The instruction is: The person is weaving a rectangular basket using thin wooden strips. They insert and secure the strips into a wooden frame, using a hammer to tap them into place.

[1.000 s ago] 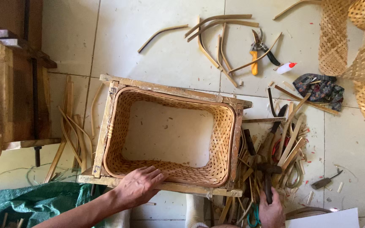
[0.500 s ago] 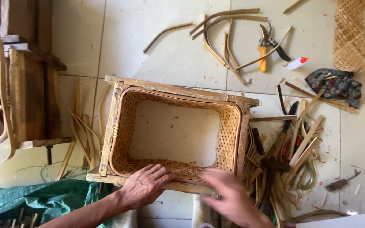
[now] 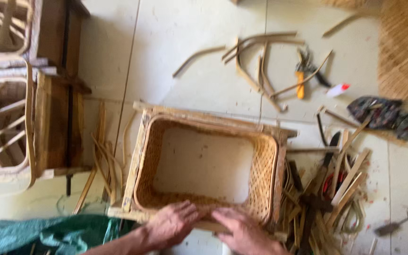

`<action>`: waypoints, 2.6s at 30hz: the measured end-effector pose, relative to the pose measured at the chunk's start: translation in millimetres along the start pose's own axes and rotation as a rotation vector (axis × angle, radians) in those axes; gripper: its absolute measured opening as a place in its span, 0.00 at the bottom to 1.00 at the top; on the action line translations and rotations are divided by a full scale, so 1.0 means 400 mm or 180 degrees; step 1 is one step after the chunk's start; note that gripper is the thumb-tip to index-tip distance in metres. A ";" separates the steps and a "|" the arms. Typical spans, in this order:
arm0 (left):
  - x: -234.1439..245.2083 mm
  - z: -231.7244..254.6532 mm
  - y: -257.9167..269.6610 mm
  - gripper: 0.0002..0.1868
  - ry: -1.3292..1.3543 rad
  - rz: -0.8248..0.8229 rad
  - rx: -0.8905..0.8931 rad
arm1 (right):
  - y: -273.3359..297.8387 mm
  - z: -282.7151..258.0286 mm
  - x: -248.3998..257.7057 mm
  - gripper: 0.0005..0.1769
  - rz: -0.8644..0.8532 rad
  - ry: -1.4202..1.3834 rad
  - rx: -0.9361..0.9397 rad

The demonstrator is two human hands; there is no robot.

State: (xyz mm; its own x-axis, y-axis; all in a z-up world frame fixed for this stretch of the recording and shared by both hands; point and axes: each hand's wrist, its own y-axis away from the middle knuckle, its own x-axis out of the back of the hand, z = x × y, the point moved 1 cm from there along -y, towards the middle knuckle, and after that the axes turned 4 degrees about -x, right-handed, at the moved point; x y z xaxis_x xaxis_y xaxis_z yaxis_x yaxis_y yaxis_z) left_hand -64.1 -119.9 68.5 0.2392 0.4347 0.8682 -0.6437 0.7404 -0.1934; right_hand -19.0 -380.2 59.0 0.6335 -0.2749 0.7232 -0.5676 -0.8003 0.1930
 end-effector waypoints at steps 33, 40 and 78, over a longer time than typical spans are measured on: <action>-0.364 -0.264 0.087 0.25 -0.1662 0.1163 -0.0207 | -0.140 0.216 0.070 0.36 0.0142 0.0524 0.0265; 0.117 -0.153 0.161 0.26 -0.0357 0.2680 0.2388 | -0.280 -0.154 0.541 0.40 0.1251 0.0320 -0.0457; 0.157 -0.110 0.184 0.40 0.0461 0.1195 0.4213 | -0.593 0.050 0.309 0.24 0.0454 0.1322 -0.1168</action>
State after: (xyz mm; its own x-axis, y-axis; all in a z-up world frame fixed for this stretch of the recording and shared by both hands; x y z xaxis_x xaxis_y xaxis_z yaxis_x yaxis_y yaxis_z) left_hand -64.5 -15.5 88.7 -0.0802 0.6069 0.7907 -0.8702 -0.4295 0.2414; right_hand 204.7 -235.1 89.3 0.3194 -0.0749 0.9446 -0.8248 -0.5127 0.2383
